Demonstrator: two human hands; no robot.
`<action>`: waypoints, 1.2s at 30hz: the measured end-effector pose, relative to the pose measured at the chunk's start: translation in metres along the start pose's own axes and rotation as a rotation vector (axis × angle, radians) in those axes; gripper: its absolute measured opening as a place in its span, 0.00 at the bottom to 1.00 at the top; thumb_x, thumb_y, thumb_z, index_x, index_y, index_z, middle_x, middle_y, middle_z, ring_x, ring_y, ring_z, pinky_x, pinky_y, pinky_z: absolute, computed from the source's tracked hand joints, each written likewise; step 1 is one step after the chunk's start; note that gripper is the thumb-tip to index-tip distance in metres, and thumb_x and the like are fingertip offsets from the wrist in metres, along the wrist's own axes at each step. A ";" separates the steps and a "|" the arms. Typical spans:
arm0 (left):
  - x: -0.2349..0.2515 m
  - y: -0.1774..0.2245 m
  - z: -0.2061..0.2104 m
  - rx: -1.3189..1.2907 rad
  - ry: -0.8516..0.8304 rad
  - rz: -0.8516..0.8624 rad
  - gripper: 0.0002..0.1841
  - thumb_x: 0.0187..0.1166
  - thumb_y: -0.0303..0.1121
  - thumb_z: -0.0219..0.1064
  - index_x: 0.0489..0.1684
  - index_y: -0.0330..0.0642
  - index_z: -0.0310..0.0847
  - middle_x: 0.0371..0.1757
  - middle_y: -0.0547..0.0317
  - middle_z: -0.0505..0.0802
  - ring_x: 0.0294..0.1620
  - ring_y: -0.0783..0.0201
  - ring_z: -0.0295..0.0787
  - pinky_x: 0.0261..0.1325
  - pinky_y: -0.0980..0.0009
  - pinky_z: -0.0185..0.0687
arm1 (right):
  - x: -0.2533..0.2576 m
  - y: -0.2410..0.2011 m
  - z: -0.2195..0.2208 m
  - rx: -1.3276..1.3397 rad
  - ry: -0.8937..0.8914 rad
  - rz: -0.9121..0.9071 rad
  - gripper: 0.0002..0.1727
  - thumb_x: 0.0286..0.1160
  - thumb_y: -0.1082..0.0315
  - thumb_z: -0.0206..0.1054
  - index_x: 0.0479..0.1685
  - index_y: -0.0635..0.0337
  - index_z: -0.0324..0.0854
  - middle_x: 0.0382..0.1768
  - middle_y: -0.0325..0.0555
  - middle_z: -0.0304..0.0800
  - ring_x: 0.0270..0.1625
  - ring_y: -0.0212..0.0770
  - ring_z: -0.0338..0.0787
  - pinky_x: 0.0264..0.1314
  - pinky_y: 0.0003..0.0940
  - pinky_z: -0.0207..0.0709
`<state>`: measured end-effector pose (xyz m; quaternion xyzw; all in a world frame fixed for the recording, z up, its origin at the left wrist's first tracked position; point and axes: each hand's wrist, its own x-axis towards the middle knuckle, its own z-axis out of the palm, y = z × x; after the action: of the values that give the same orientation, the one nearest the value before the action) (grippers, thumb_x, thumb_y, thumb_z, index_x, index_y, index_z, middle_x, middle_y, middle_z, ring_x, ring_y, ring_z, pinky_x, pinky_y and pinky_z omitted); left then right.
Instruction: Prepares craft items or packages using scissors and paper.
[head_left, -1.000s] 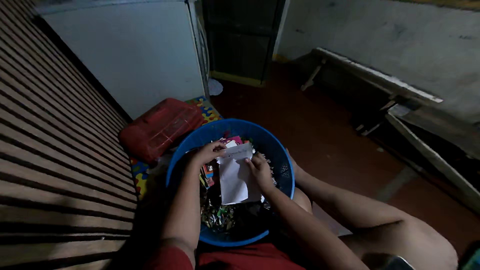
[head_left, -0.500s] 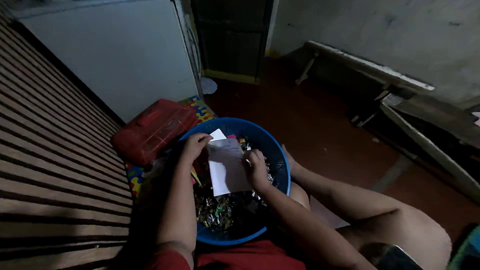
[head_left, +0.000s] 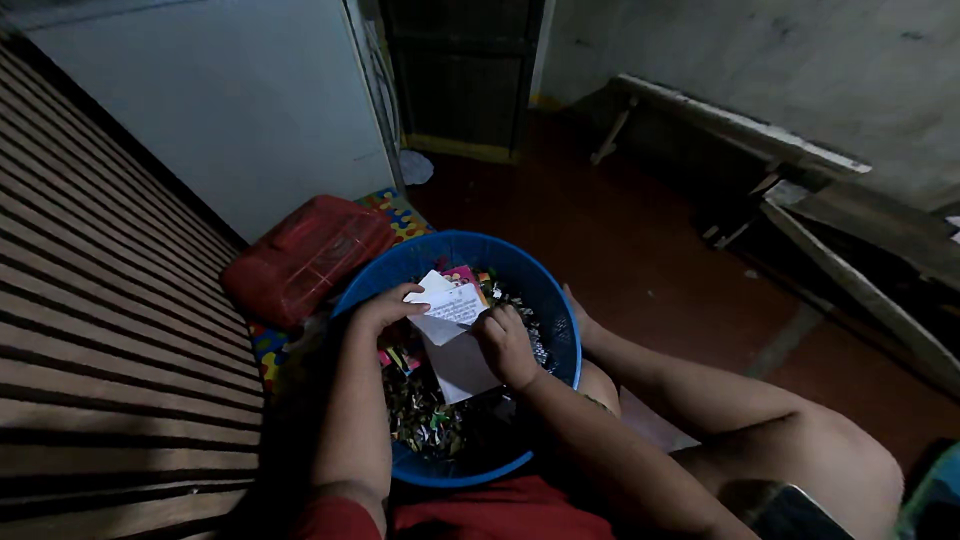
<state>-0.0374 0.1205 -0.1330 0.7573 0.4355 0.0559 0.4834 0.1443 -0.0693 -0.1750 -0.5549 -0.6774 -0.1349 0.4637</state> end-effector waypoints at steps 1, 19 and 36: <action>0.002 0.000 0.001 0.000 0.007 0.011 0.29 0.78 0.32 0.73 0.79 0.36 0.71 0.80 0.34 0.76 0.79 0.40 0.74 0.78 0.42 0.70 | -0.001 -0.003 -0.001 0.025 -0.047 -0.010 0.08 0.81 0.71 0.63 0.36 0.60 0.86 0.36 0.50 0.91 0.42 0.48 0.92 0.47 0.44 0.87; 0.001 -0.011 -0.015 -0.183 0.656 -0.013 0.16 0.84 0.32 0.65 0.66 0.37 0.84 0.69 0.35 0.85 0.71 0.39 0.81 0.71 0.35 0.74 | -0.010 -0.045 -0.005 0.252 -0.396 -0.432 0.03 0.81 0.75 0.62 0.43 0.61 0.81 0.37 0.55 0.90 0.35 0.53 0.93 0.35 0.47 0.88; -0.029 0.025 -0.018 0.221 1.140 0.010 0.13 0.77 0.29 0.70 0.57 0.37 0.89 0.85 0.28 0.66 0.81 0.23 0.63 0.76 0.28 0.62 | -0.011 0.020 -0.044 0.992 0.440 0.750 0.04 0.81 0.77 0.61 0.41 0.58 0.75 0.33 0.32 0.85 0.38 0.25 0.85 0.49 0.24 0.83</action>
<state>-0.0490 0.1079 -0.0944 0.6557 0.6266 0.4115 0.0903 0.1827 -0.1004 -0.1669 -0.4332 -0.3093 0.2539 0.8076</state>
